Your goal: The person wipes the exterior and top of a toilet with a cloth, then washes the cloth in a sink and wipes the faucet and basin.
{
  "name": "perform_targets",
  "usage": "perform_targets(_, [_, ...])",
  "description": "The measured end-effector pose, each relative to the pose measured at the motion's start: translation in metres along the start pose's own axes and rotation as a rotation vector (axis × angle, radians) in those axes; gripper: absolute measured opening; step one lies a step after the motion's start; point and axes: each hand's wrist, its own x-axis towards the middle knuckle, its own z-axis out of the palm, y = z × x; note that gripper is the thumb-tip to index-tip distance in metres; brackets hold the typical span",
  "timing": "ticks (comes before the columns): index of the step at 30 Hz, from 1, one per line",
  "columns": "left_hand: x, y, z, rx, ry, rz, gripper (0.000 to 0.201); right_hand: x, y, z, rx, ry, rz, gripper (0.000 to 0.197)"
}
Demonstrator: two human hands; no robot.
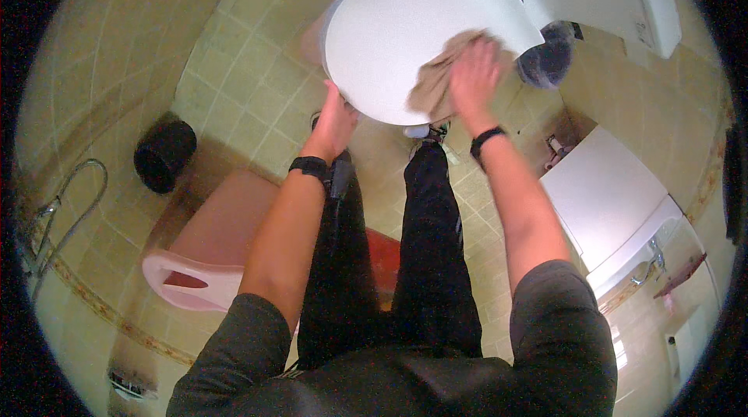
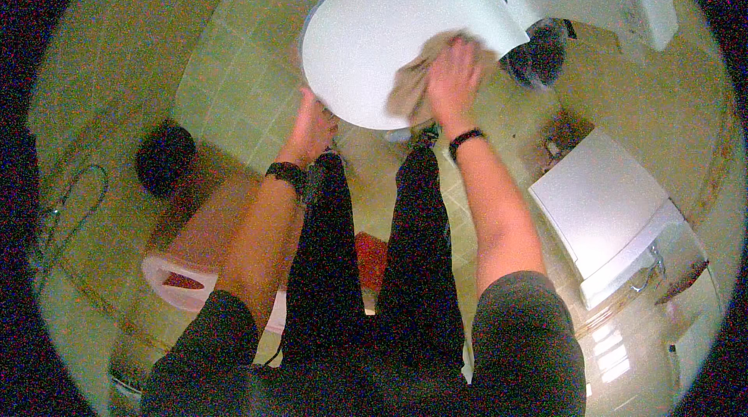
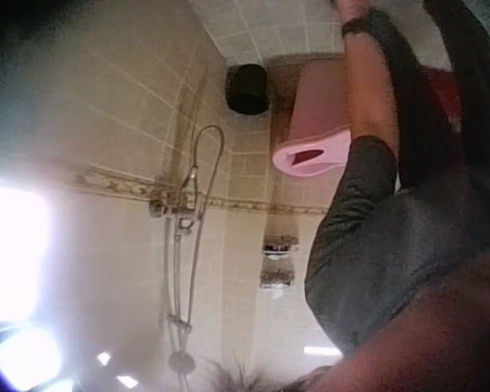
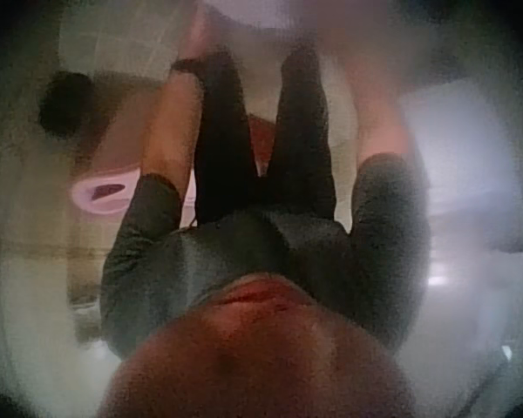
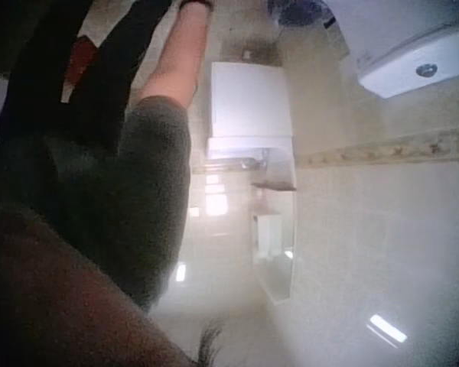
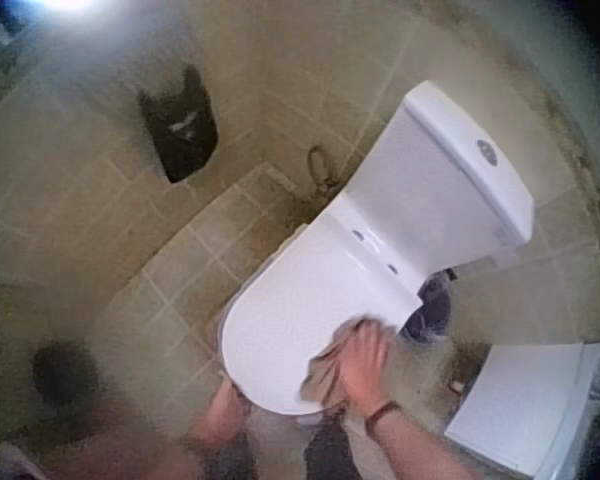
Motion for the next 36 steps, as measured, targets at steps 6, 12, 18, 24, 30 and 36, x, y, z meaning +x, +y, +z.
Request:
perform_targets(6, [-0.007,0.008,0.003,-0.012,0.087,-0.058,0.098,0.078,-0.087,-0.035,0.273,0.085,0.144,0.056])
perform_targets(12, [0.015,-0.002,-0.038,-0.068,-0.152,-0.059,0.103,-0.051,-0.113,-0.06,0.695,0.036,-0.549,0.044])
perform_targets(18, [0.002,-0.009,-0.054,0.258,0.202,-0.022,0.099,-0.04,0.006,-0.109,1.34,-0.57,0.17,0.038])
perform_targets(24, [-0.097,-0.018,-0.06,0.831,0.46,0.095,0.08,0.077,0.112,-0.201,1.274,-0.12,0.483,0.041])
perform_targets(30, [-0.174,-0.064,-0.137,1.098,0.527,0.064,0.067,0.155,0.068,-0.169,1.366,0.11,0.311,0.038])
perform_targets(36, [-0.222,-0.039,-0.063,1.062,0.348,-0.294,0.062,0.078,0.035,-0.059,0.605,-0.049,-0.169,0.055])
